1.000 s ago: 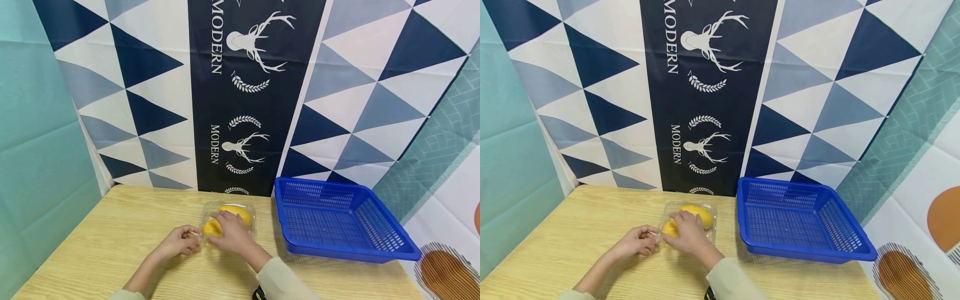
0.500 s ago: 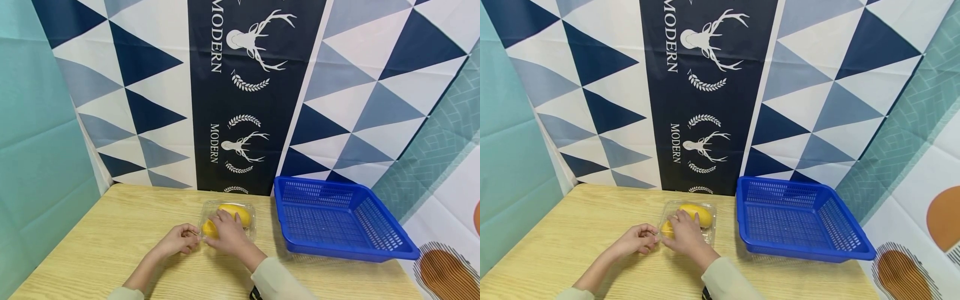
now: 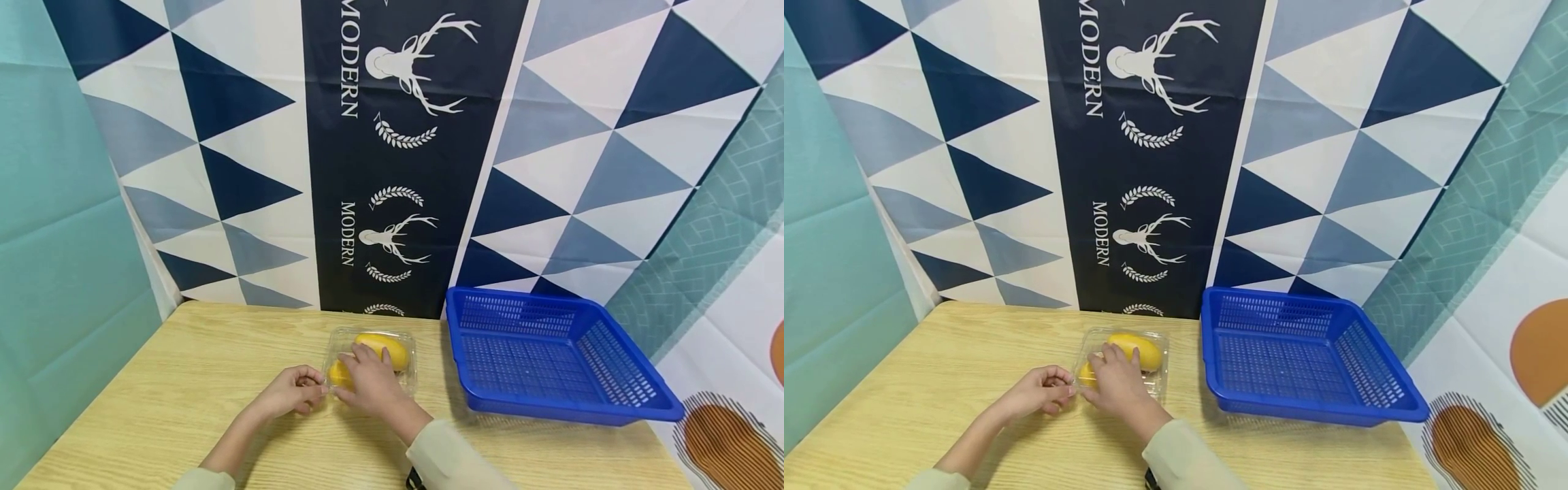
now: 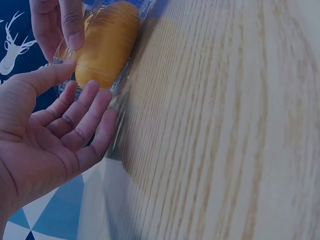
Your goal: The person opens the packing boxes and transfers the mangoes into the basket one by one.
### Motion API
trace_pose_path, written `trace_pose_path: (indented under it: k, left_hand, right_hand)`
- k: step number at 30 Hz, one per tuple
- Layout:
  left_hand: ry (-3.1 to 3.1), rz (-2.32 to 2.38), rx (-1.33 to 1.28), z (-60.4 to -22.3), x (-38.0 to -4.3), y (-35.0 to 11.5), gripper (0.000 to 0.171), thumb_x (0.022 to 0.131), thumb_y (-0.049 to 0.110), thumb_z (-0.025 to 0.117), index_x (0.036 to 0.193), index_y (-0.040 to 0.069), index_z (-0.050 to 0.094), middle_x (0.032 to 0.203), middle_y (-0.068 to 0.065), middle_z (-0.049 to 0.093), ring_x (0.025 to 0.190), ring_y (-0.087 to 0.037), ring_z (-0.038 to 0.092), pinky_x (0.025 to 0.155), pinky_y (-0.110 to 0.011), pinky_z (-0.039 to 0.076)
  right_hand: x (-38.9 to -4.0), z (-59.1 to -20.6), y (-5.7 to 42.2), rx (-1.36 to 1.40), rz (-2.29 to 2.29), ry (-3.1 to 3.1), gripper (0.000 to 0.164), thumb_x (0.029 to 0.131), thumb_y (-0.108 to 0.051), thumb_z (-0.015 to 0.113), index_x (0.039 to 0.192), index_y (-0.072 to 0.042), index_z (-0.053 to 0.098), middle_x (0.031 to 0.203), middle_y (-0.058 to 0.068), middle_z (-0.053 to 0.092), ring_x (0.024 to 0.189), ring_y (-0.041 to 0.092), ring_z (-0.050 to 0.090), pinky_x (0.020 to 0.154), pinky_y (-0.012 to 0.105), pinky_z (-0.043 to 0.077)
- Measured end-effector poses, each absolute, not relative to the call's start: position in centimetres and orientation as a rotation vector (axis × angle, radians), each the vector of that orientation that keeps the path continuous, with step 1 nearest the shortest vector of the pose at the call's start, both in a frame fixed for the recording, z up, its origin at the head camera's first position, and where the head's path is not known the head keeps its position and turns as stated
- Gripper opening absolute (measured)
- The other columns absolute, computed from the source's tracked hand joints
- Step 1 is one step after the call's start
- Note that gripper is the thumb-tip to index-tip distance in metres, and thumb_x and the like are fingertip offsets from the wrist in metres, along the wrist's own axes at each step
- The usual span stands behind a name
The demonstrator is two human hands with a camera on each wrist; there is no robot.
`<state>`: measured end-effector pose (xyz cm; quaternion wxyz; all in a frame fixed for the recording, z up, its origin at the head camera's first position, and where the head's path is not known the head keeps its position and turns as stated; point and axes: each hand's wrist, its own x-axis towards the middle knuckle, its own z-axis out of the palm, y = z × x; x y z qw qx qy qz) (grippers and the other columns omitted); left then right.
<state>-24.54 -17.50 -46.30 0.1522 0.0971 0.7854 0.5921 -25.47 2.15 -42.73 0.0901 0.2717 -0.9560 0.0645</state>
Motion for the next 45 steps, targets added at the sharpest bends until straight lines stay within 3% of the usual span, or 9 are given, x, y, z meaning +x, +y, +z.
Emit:
trace_pose_path:
  k: [45]
  left_hand:
    - [2.243, 1.693, 0.274, -46.8, -25.3, -17.5, 0.033, 0.089, 0.023, 0.063, 0.101, -0.007, 0.056, 0.088, -0.009, 0.062, 0.08, -0.017, 0.063, 0.07, -0.035, 0.057]
  right_hand:
    - [-25.6, -44.4, 1.9, 0.924, -0.516, -2.457, 0.048, 0.094, -0.048, 0.046, 0.129, -0.016, 0.056, 0.126, 0.014, 0.06, 0.117, 0.026, 0.058, 0.088, 0.052, 0.05]
